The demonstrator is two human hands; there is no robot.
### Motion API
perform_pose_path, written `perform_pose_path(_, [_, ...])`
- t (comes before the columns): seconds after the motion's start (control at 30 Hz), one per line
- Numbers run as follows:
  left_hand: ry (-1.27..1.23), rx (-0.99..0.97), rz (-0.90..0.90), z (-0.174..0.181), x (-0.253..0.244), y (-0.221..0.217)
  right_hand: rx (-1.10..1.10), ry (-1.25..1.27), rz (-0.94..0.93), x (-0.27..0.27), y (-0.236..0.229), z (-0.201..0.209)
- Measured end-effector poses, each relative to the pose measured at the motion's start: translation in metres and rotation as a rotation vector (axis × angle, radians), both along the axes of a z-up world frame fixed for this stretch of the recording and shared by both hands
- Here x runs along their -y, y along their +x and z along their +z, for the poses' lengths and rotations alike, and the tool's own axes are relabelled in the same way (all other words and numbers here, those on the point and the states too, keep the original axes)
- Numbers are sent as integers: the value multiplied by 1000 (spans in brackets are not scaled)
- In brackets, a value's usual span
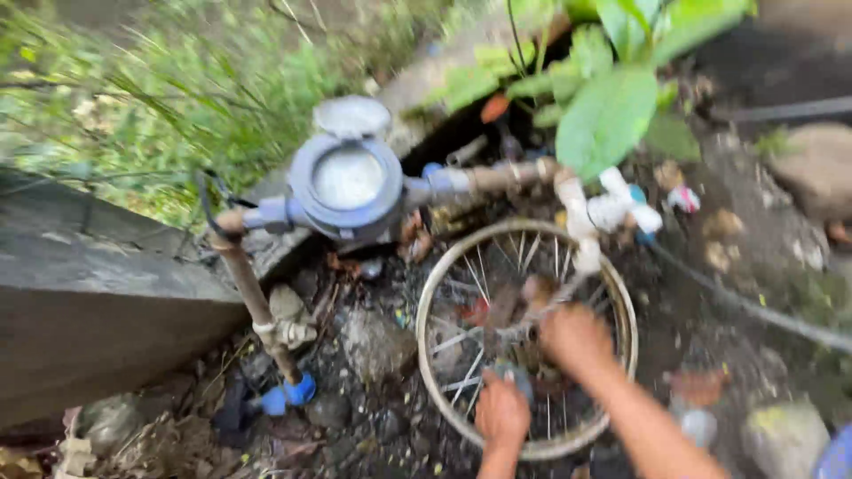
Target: Cleaning a motorcycle wheel rim and brake disc using water and a scrubbing material
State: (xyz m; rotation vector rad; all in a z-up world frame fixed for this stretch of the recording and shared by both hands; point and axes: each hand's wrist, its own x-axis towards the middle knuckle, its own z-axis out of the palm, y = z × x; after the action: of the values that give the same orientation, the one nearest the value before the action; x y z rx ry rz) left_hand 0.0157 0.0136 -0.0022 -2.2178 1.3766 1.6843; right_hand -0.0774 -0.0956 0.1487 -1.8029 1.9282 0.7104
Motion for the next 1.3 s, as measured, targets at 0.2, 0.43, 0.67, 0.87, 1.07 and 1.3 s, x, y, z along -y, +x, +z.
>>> perform_pose_path(0.2, [154, -68, -7, 35, 23, 8, 48, 219, 6, -2, 16, 10])
perform_pose_path(0.43, [19, -18, 24, 8, 30, 0, 41, -16, -319, 15, -4, -21])
perform_pose_path(0.67, [8, 28, -7, -8, 8, -4, 44, 151, -430, -19, 22, -6])
perform_pose_path(0.87, [96, -20, -5, 33, 26, 8, 85, -122, 174, -38, 12, -27])
perform_pose_path(1.07, [-47, 19, 24, 13, 12, 4, 83, -166, -130, -20, -3, -4])
perform_pose_path(1.3, [58, 43, 37, 25, 25, 2, -32, -72, -423, 31, -10, 34])
